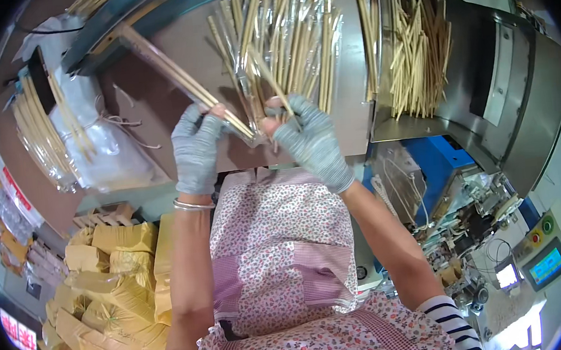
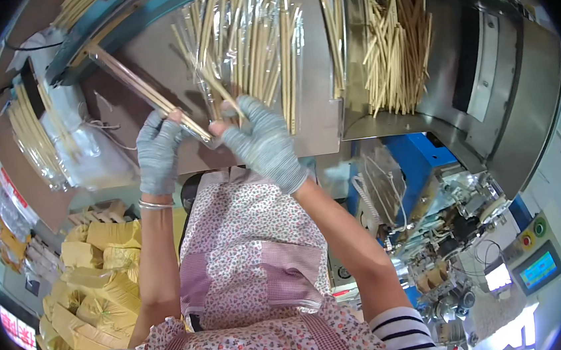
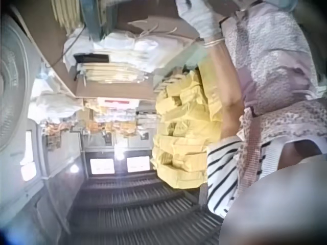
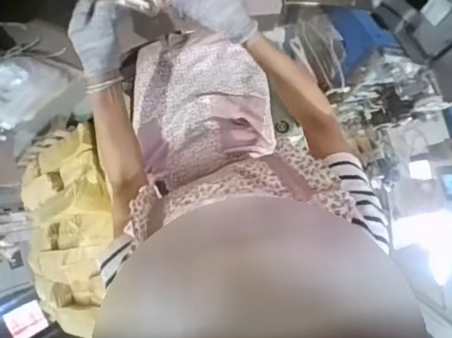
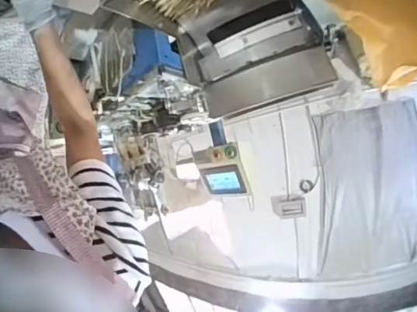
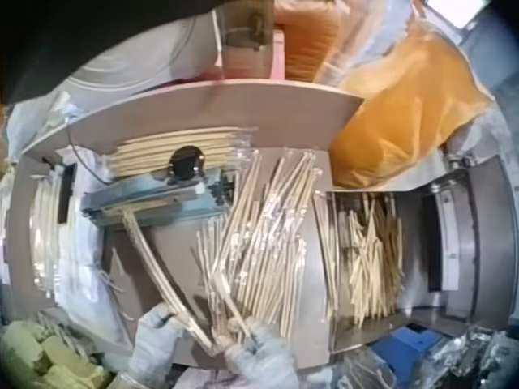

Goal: Gathering and packaging thin bamboo sticks into plastic sleeves at a production station.

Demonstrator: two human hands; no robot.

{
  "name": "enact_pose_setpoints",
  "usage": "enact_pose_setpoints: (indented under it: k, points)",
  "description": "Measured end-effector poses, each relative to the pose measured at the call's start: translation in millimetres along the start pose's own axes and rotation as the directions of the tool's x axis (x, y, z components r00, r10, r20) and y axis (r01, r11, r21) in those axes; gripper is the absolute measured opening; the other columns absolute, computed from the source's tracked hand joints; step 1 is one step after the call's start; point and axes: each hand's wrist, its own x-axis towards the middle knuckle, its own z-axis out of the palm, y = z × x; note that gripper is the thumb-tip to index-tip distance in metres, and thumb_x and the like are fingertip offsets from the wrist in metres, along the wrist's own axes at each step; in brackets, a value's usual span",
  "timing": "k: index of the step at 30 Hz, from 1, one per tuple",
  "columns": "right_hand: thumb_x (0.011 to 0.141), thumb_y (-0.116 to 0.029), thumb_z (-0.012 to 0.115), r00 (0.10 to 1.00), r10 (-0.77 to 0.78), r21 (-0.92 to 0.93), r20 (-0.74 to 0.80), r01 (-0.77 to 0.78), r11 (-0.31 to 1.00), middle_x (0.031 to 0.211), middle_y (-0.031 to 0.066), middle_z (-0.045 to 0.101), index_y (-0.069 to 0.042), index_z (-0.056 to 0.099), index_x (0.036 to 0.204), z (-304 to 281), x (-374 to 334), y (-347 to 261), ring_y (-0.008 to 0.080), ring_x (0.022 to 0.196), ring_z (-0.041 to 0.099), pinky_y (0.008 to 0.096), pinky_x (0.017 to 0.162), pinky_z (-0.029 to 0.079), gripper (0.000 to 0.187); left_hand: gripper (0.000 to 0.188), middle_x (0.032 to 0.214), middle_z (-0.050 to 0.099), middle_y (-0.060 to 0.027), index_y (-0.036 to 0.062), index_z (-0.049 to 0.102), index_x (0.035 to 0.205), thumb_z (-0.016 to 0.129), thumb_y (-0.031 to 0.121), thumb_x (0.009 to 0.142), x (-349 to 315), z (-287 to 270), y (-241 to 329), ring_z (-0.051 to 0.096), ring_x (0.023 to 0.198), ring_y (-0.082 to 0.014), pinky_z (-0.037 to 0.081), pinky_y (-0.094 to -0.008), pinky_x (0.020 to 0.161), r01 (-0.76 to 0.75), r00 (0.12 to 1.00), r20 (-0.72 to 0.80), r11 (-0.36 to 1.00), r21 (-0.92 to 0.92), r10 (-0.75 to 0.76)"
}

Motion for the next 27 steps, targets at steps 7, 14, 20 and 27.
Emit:
enact_pose_setpoints:
  k: [7, 14, 20, 27]
  points:
    - [0.087, -0.016, 0.054, 0.953, 0.184, -0.322, 0.243, -0.099, 0.941, 0.073, 0.0028, 0.058, 0.001, 0.057, 0.103, 22, -14, -9, 0.0115, 0.065, 0.051, 0.0277, 0.059, 0.044, 0.024, 0.021, 0.087, 0.062, -0.0058, 0.0017, 0.056, 0.102, 0.061, 0.006, 0.083, -12, -3, 1, 0.059, 0.079, -0.0114, 0.05, -0.0237, 0.071, 0.069, 0.986, 0.154, 0.997, -0.028, -0.064]
    - [0.087, -0.016, 0.051, 0.959, 0.212, -0.138, 0.189, -0.188, 0.972, 0.058, 0.0036, 0.051, 0.0, 0.059, 0.084, 19, -35, 26, 0.0096, 0.053, 0.045, 0.0279, 0.051, 0.039, 0.018, 0.024, 0.093, 0.058, -0.0118, -0.0015, 0.055, 0.103, 0.051, 0.02, 0.091, 39, 8, 28, 0.062, 0.079, -0.0204, 0.054, -0.0317, 0.071, 0.002, 0.996, 0.084, 0.968, -0.251, 0.02]
    - [0.088, -0.015, 0.053, 0.983, 0.144, 0.137, 0.115, -0.16, 0.978, 0.062, -0.0037, 0.047, -0.002, 0.059, 0.081, 37, -17, 23, 0.0042, 0.058, 0.042, 0.022, 0.051, 0.037, 0.016, 0.016, 0.073, 0.061, -0.005, 0.0007, 0.057, 0.089, 0.051, 0.016, 0.091, 13, 31, -3, 0.057, 0.06, -0.0094, 0.048, -0.0221, 0.054, 0.015, 0.999, 0.041, 0.949, -0.315, -0.002]
    - [0.087, -0.024, 0.059, 0.983, -0.177, -0.025, -0.047, 0.176, 0.984, 0.074, 0.0001, 0.056, -0.003, 0.062, 0.099, 8, 27, -19, 0.0065, 0.066, 0.049, 0.0226, 0.058, 0.041, 0.024, 0.015, 0.07, 0.058, -0.0048, 0.0, 0.058, 0.089, 0.053, 0.014, 0.089, -7, 9, -4, 0.053, 0.062, -0.0097, 0.045, -0.0247, 0.059, -0.289, 0.955, -0.014, 0.944, 0.162, 0.295]
